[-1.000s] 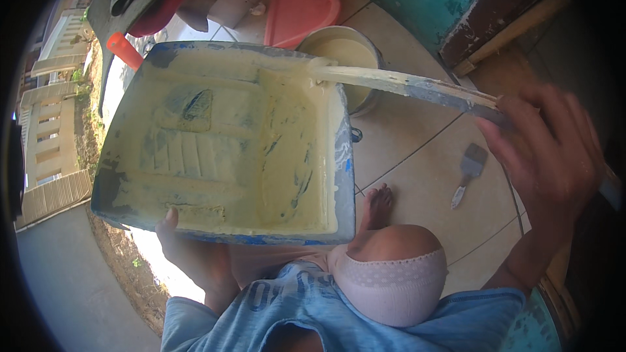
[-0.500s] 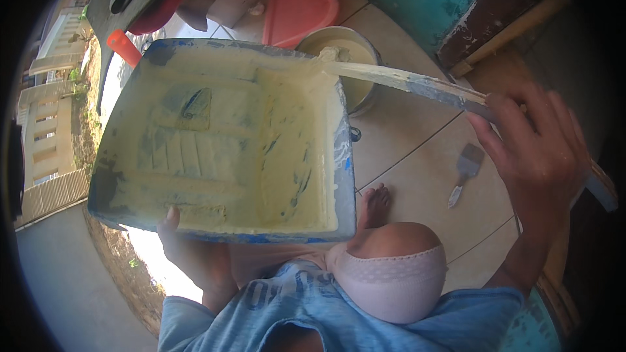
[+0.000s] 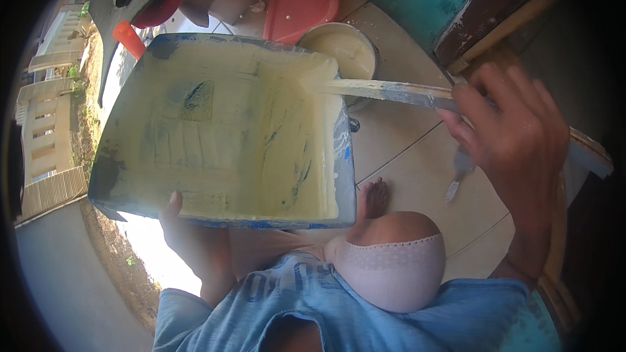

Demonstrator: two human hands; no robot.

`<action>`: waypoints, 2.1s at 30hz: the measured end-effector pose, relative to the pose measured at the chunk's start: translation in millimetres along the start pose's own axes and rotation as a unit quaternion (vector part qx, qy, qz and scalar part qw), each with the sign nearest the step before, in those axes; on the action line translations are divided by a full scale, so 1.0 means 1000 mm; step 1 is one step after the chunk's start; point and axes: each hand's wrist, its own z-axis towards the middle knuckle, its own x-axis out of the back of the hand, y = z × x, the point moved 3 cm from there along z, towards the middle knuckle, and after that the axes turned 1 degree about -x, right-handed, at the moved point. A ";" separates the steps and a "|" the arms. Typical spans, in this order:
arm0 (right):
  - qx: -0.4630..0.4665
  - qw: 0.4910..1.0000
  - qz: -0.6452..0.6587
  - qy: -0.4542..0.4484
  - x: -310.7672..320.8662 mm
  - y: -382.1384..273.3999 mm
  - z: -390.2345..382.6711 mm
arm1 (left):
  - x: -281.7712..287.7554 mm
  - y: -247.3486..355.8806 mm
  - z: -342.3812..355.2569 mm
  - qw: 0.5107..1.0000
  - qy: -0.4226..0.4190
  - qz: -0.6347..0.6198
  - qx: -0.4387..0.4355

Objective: The person sits on a tiled floor and stirs a bucket of yellow paint with a stick. They then pick up a paint tray and pour paint from the bucket into the tray using the stick to guide the flow. The person also handles a rag and a paint roller during the preparation.

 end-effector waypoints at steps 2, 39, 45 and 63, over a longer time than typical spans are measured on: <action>0.007 1.000 -0.003 0.000 0.000 -0.003 -0.001 | 0.001 0.002 0.003 0.999 0.017 -0.011 0.028; -0.019 0.999 0.004 0.034 -0.011 -0.017 -0.002 | -0.023 -0.002 0.002 0.997 -0.055 0.043 -0.026; -0.008 1.000 0.001 0.013 -0.007 -0.011 0.006 | -0.028 0.003 0.001 0.993 -0.104 0.041 -0.021; -0.074 0.997 -0.003 0.031 -0.003 0.019 -0.007 | -0.034 0.007 -0.003 0.987 -0.141 0.077 -0.021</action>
